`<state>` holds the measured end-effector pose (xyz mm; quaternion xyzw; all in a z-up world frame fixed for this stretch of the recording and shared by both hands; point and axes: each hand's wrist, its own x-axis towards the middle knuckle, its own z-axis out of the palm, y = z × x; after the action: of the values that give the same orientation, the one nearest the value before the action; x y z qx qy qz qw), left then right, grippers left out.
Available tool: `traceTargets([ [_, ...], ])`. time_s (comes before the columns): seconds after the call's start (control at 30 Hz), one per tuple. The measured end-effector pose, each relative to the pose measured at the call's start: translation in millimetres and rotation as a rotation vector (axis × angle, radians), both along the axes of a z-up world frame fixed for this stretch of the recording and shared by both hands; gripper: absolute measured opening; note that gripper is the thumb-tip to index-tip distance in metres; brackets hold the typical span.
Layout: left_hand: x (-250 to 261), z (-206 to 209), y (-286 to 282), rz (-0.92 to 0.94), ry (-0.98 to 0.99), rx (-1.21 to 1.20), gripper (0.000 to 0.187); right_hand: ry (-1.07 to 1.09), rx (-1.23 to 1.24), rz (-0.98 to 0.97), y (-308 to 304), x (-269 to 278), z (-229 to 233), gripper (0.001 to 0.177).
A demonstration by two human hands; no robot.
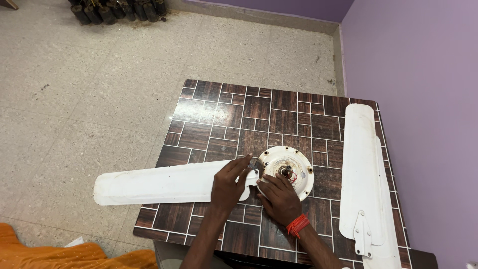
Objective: The person uses a screwdriver to remove screws from the fan blade mounting brackets and detaches two fan blades from the central hub. The removed blades are placed on the table, and the person continues to unscrew the remaining fasteners from the hub.
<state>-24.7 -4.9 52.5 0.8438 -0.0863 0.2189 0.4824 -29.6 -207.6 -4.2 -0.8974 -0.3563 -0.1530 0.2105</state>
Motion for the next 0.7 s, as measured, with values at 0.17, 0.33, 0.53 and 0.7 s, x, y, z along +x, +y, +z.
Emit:
traceTargets([
  [0.17, 4, -2, -10, 0.015, -0.089, -0.079, 0.032, -0.002, 0.002, -0.001, 1, -1, 2, 0.036],
  [0.33, 14, 0, -14, -0.002, 0.014, -0.14, 0.029, -0.002, 0.009, -0.001, 0, 0, 3, 0.035],
  [0.53, 16, 4, -12, -0.006, -0.186, -0.031, 0.026, -0.02, 0.022, -0.006, 1, 0, 0, 0.033],
  [0.7, 13, 8, -15, -0.013, -0.05, -0.195, 0.016, -0.013, 0.022, 0.003, 1, 0, 1, 0.032],
])
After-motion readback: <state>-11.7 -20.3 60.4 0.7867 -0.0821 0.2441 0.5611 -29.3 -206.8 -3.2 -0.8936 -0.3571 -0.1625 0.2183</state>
